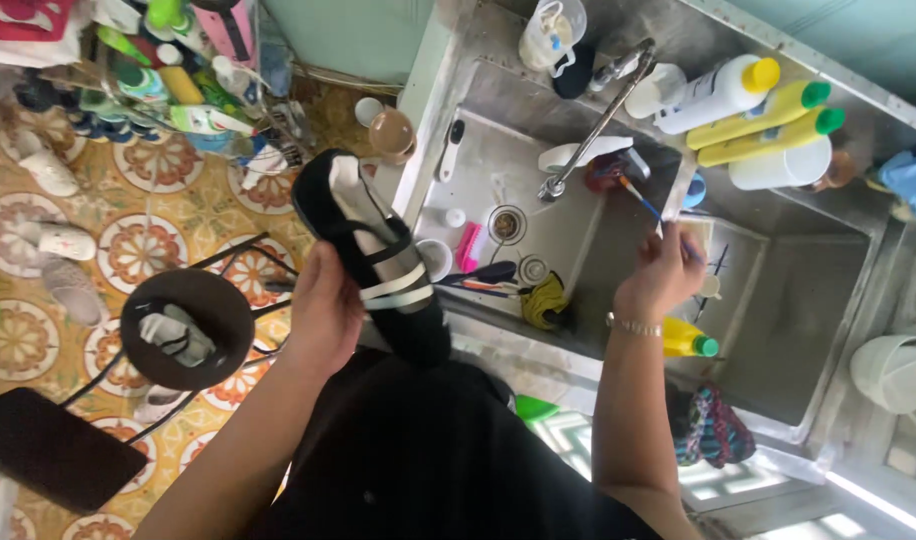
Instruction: Apply white liquid dye or paint to the stripes and details of a black sneaker using a thin brush.
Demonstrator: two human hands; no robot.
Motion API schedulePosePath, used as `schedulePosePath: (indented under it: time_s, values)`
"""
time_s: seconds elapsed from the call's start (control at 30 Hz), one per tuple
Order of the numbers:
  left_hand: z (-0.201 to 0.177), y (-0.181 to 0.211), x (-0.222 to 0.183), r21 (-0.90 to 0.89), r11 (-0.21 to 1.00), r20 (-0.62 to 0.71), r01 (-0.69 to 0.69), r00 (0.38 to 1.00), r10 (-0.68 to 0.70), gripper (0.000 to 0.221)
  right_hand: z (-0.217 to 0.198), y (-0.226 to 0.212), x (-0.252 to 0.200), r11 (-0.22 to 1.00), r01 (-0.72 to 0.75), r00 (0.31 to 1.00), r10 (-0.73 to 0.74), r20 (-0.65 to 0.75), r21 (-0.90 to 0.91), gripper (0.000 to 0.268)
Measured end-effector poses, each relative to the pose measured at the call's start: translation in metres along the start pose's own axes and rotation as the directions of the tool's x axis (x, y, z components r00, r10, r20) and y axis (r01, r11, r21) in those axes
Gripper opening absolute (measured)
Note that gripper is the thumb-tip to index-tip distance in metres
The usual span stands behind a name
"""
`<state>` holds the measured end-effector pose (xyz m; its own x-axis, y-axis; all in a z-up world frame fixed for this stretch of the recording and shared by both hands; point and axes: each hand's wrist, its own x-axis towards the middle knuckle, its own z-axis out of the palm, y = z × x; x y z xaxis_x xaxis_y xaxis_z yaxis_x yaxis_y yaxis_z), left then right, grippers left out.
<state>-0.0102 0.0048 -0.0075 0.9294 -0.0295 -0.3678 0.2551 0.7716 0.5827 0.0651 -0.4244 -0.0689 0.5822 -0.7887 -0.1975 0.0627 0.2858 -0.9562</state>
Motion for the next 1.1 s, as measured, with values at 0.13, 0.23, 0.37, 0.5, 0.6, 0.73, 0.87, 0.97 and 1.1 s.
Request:
schedulePosePath:
  time_s: [0.13,0.23,0.37,0.5,0.6,0.73,0.87,0.97,1.1]
  values:
    - [0.027,0.014,-0.012,0.175,0.981,0.016,-0.087,0.996,0.086,0.031,-0.013,-0.04,-0.062,0.991,0.005,0.999,-0.011,0.045,0.134,0.014]
    - [0.056,0.03,-0.022,0.246,0.965,-0.003,-0.087,0.996,0.09,0.042,-0.007,-0.078,-0.107,0.967,-0.002,0.98,-0.049,0.195,0.253,0.013]
    - [0.079,0.043,-0.034,0.253,0.956,0.099,-0.146,0.987,0.125,0.05,0.009,-0.124,-0.169,0.917,-0.104,0.922,-0.057,0.383,0.386,0.01]
    - [0.078,0.044,-0.038,0.313,0.923,0.17,-0.223,0.97,0.176,0.055,0.02,-0.139,-0.224,0.911,-0.189,0.855,-0.031,0.518,0.367,0.012]
    - [0.071,0.041,-0.041,0.303,0.931,0.166,-0.205,0.973,0.16,0.054,0.034,-0.144,-0.255,0.915,-0.199,0.79,-0.062,0.61,0.351,0.012]
    - [0.059,0.034,-0.045,0.308,0.922,0.186,-0.233,0.966,0.182,0.05,0.031,-0.138,-0.267,0.912,-0.236,0.801,-0.013,0.599,0.335,0.014]
    - [0.062,0.04,-0.049,0.246,0.942,0.223,-0.229,0.959,0.175,0.048,0.03,-0.138,-0.271,0.913,-0.246,0.78,-0.012,0.625,0.325,0.016]
    - [0.068,0.044,-0.051,0.239,0.939,0.251,-0.248,0.95,0.187,0.048,0.031,-0.137,-0.273,0.915,-0.244,0.771,-0.018,0.636,0.323,0.016]
    - [0.064,0.041,-0.051,0.223,0.943,0.265,-0.249,0.946,0.187,0.046,0.033,-0.139,-0.275,0.923,-0.245,0.787,0.011,0.616,0.297,0.017]
